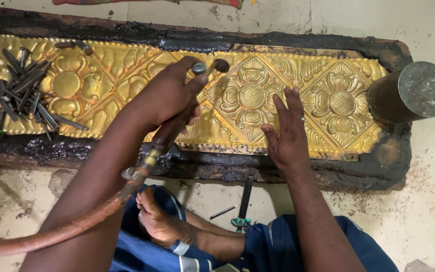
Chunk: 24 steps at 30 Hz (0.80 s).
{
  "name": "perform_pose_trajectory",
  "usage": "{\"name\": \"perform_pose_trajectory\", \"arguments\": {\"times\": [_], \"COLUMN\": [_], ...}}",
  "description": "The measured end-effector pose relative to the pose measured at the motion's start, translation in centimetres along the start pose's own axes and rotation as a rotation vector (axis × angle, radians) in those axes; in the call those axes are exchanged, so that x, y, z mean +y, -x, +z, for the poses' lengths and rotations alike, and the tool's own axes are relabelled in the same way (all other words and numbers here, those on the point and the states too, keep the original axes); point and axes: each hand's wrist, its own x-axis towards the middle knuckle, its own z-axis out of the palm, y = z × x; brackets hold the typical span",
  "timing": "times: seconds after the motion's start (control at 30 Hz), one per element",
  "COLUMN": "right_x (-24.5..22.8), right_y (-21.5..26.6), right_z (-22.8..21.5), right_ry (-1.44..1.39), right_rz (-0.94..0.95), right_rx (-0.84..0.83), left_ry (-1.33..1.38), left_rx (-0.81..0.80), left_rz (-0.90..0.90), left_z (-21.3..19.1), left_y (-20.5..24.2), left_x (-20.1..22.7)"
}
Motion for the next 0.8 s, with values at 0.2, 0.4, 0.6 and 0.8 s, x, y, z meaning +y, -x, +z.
{"name": "perform_pose_trajectory", "arguments": {"times": [0.2, 0.4, 0.6, 0.8], "right_x": [0.4, 0.4, 0.3, 0.0], "right_y": [0.1, 0.0, 0.1, 0.1], "right_z": [-0.3, -0.1, 0.2, 0.2], "right_ry": [-0.005, -0.013, -0.023, -0.007], "right_rz": [0.03, 0.004, -0.039, -0.047], "right_rx": [0.01, 0.022, 0.033, 0.029], "left_ry": [-0.025, -0.035, -0.032, 0.026], "left_rx": [-0.008, -0.015, 0.058, 0.099], "left_rz": [-0.008, -0.005, -0.113, -0.17], "left_z": [0.9, 0.2, -1.7, -2.7], "left_y": [-1.3, -0.6, 2.1, 3.6], "left_x": [1.5, 1.0, -0.4, -1.1]}}
